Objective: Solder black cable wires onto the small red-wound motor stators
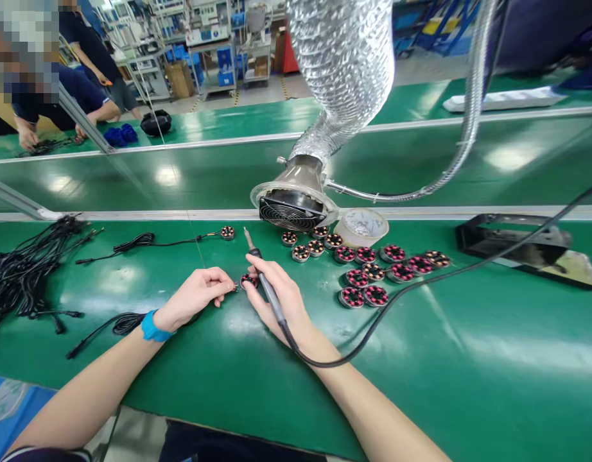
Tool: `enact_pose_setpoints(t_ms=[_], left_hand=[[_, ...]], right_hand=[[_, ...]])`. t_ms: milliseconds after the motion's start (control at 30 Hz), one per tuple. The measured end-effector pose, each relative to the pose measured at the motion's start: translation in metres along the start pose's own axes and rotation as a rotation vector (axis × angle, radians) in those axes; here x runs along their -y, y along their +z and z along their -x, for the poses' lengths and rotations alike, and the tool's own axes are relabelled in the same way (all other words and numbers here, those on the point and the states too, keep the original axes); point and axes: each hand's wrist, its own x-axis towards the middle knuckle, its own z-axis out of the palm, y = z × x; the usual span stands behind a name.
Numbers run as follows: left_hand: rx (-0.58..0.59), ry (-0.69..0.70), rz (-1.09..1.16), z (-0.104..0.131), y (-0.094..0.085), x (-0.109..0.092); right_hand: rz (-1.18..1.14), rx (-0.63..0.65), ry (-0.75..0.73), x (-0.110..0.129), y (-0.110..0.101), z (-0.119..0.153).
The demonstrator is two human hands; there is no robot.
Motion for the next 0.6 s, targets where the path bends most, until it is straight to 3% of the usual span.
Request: enact_pose_setpoints(t_ms=[100,200,433,600], left_hand=[[0.001,-0.010,0.004,0.000,0.000,0.000],[-0.001,-0.015,0.011,0.000,0.000,0.001],[-0.006,-0.003,0.016,-0.002,-0.001,0.004],[-0.011,-0.012,0.020,-0.001,0.000,0.002]], right_hand=[[0.035,-0.152,0.052,0.006,-0.003,0.004],[0.045,-0.224,0.072,0.008,-0.006,0.010],[0.041,-0.230,-0.093,0.014,-0.010,0.012],[0.087,-0.216,-0.117,0.017,-0.011,0.009]])
